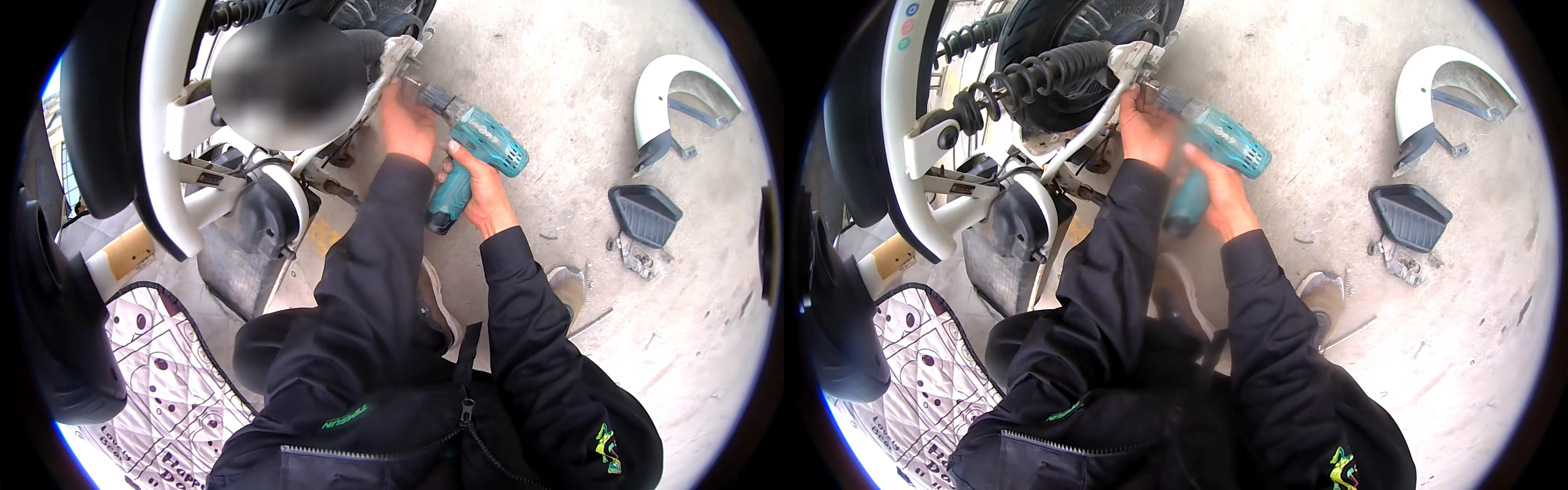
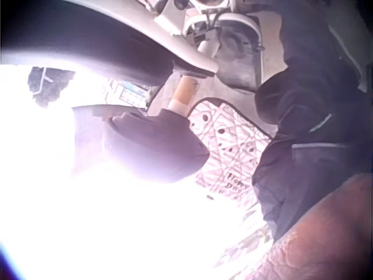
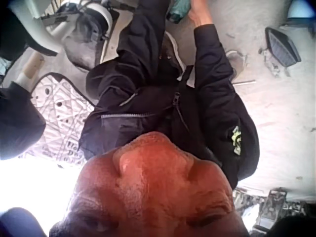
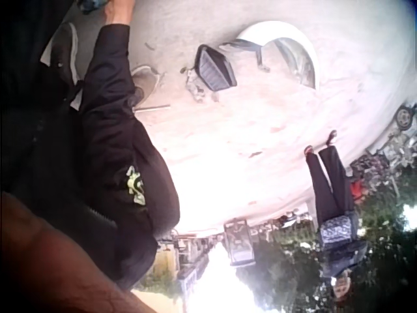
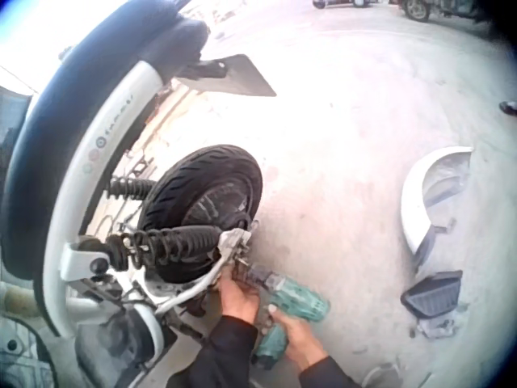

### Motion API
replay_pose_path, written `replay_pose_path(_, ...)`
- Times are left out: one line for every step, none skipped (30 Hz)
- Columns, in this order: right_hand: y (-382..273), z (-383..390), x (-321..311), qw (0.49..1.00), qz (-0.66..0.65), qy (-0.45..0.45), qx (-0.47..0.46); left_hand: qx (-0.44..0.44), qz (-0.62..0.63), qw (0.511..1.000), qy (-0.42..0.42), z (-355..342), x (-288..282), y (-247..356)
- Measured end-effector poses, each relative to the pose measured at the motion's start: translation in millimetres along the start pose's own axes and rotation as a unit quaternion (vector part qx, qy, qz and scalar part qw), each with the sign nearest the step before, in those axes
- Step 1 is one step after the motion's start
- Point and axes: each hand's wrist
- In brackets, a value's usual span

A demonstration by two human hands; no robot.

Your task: The person uses a cordless drill and a wrench to remove and reattach the rear fender of a white scooter. They work on the rear wheel area, removing bolts and the fender, then reinstalling the fender and tightening the bolts.

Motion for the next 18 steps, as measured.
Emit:
replay_pose_path(1,-1,-1,1.000,0.000,0.000,0.008,-0.002,0.004,1.000,-0.004,-3,-2,-2)
replay_pose_path(1,0,2,1.000,-0.009,0.002,-0.002,-0.003,0.019,1.000,-0.013,-5,-5,-3)
replay_pose_path(3,3,5,1.000,-0.017,0.004,-0.011,-0.005,0.033,0.999,-0.022,-8,-7,-6)
replay_pose_path(3,3,9,0.999,-0.026,0.005,-0.021,-0.006,0.047,0.998,-0.032,-10,-9,-7)
replay_pose_path(4,3,7,0.999,-0.033,0.002,-0.009,-0.010,0.050,0.998,-0.039,-11,-11,-8)
replay_pose_path(4,1,4,0.999,-0.040,-0.001,0.004,-0.013,0.054,0.998,-0.037,-12,-14,-10)
replay_pose_path(6,0,2,0.999,-0.048,-0.005,0.016,-0.016,0.059,0.997,-0.036,-12,-16,-11)
replay_pose_path(9,0,5,0.998,-0.060,-0.003,0.007,-0.019,0.064,0.997,-0.034,-15,-19,-12)
replay_pose_path(14,1,8,0.997,-0.072,-0.002,-0.003,-0.027,0.063,0.997,-0.038,-17,-23,-11)
replay_pose_path(17,1,11,0.996,-0.085,-0.001,-0.012,-0.035,0.061,0.997,-0.041,-20,-28,-9)
replay_pose_path(20,-1,10,0.995,-0.098,0.000,-0.010,-0.046,0.059,0.996,-0.045,-21,-28,-8)
replay_pose_path(24,-4,8,0.994,-0.111,0.001,-0.008,-0.033,0.035,0.997,-0.059,-21,-29,-8)
replay_pose_path(26,-6,6,0.992,-0.124,0.001,-0.007,-0.019,0.010,0.997,-0.073,-18,-31,-10)
replay_pose_path(26,-6,8,0.993,-0.113,-0.002,-0.014,-0.002,-0.014,0.996,-0.085,-18,-33,-10)
replay_pose_path(26,-5,10,0.994,-0.103,-0.005,-0.022,-0.025,0.015,0.996,-0.079,-20,-34,-9)
replay_pose_path(26,-4,11,0.995,-0.093,-0.008,-0.030,-0.048,0.044,0.995,-0.074,-23,-34,-7)
replay_pose_path(23,-2,11,0.997,-0.069,-0.003,-0.034,-0.073,0.073,0.992,-0.067,-24,-36,-8)
replay_pose_path(20,-1,11,0.998,-0.045,0.002,-0.038,-0.069,0.071,0.993,-0.071,-26,-37,-9)
Point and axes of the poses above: each hand's wrist, its own z-axis away from the middle knuckle, its own x-axis out of the palm, y = z × x, and after that the axes turned 2 degrees about z, right-handed
